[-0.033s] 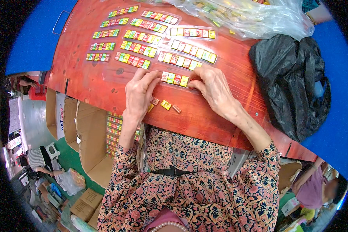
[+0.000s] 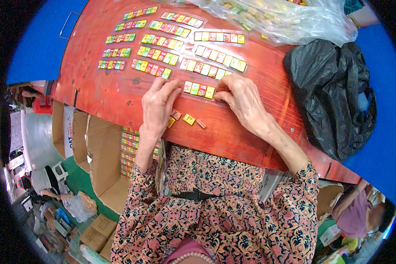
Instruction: Organizing small packaged items on a table and placing them into a box.
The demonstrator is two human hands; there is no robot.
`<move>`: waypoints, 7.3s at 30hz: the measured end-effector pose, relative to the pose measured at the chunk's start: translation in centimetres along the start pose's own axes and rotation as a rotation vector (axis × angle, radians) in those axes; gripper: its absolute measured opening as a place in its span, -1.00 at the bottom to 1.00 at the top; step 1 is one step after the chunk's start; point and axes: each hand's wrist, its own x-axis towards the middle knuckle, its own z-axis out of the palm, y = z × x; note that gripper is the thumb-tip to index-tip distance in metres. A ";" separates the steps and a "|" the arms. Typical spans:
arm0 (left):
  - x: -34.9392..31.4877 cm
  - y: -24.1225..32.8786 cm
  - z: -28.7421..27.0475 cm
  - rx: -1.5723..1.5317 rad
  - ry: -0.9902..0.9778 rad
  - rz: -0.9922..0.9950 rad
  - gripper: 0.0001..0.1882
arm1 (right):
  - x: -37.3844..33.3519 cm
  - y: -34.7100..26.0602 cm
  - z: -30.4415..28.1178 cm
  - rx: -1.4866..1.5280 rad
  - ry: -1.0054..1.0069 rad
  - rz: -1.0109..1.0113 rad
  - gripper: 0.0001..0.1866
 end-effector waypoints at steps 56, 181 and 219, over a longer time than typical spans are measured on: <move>-0.8 -1.0 -0.4 -0.135 -0.064 -0.043 -0.78 | -1.6 -1.3 -0.3 0.515 0.105 0.343 -0.93; -4.8 -1.7 -3.0 -1.081 0.214 -0.797 -0.84 | 10.9 5.1 -16.5 -0.056 0.278 0.120 -0.73; 0.2 0.1 -0.2 -0.041 -0.150 -0.129 -0.84 | -1.3 -0.4 -1.1 0.205 -0.077 0.410 -0.81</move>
